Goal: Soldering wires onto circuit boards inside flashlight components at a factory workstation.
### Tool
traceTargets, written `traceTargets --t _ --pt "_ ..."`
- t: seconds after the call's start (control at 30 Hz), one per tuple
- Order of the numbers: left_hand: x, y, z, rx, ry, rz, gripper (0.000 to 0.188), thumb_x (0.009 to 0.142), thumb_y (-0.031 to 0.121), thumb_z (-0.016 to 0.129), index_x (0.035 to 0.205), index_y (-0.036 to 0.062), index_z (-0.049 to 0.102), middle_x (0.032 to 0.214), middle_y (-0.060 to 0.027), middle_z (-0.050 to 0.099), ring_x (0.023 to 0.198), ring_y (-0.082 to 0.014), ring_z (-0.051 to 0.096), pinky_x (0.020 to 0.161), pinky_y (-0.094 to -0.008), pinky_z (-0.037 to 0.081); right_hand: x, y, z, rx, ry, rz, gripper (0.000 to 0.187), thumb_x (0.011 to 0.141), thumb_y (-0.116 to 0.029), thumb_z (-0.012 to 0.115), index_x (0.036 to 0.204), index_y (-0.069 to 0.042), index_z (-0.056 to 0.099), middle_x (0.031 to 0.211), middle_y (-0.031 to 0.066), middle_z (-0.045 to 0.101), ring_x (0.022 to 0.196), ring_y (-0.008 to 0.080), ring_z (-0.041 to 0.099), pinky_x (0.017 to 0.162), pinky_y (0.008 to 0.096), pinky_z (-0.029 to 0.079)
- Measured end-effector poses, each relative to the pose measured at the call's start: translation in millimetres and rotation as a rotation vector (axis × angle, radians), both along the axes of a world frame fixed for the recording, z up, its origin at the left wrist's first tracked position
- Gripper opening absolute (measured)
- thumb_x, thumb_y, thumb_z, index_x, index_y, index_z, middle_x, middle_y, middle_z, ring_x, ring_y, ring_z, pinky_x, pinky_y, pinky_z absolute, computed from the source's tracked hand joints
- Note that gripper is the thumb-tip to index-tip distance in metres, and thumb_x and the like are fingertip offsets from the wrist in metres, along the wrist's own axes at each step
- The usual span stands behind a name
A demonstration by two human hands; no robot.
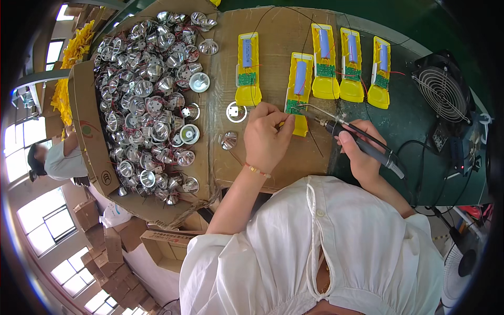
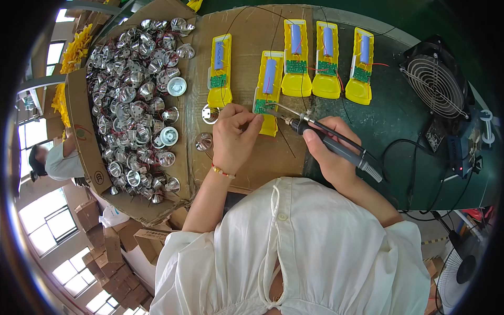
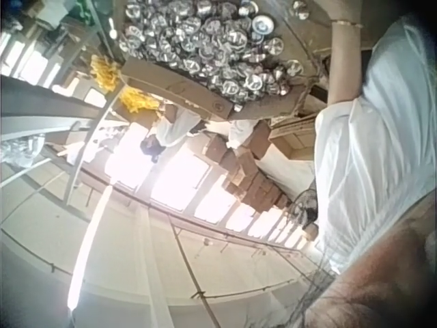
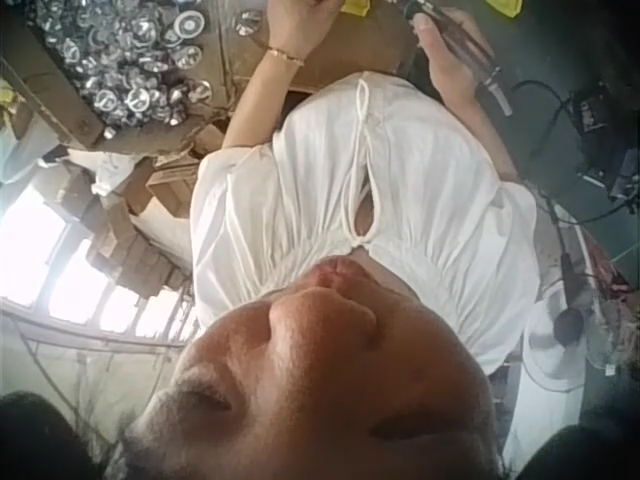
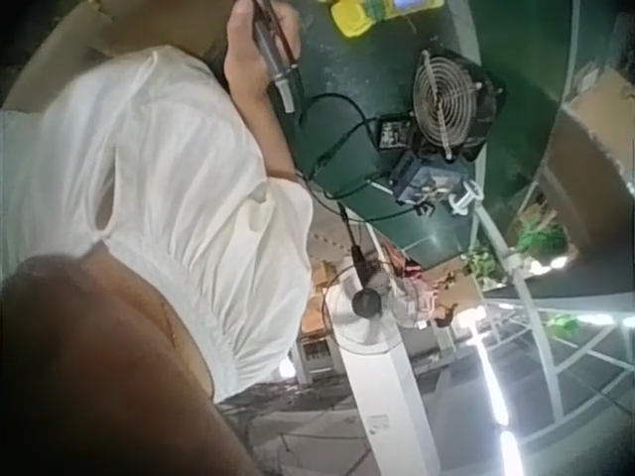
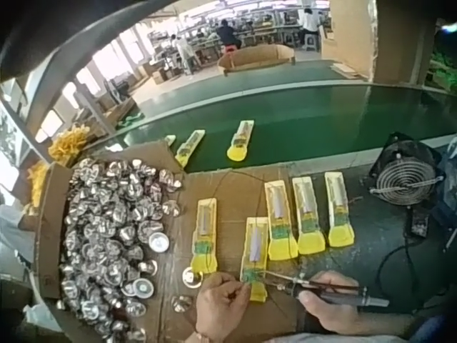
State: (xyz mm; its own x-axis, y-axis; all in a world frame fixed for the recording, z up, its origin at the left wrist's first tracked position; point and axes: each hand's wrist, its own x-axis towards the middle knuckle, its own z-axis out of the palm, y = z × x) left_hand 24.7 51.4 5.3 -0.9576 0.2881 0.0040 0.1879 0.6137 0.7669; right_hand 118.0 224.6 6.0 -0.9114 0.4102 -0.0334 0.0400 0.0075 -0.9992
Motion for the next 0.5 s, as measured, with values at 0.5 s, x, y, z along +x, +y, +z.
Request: traceTargets --t 0.5 --pt "-9.5 -1.4 1.5 -0.006 -0.090 -0.043 0.013 0.074 0.012 0.066 0.076 -0.0010 0.066 0.077 -0.0062 0.054 0.063 -0.0150 0.054 0.058 -0.0263 0.043 0.1 4.9 1.4 -0.279 -0.089 -0.033 0.015 0.082 -0.012 0.062 0.090 0.000 0.056 0.078 0.0095 0.064 0.065 0.0091 0.058 0.052 0.0200 0.045"
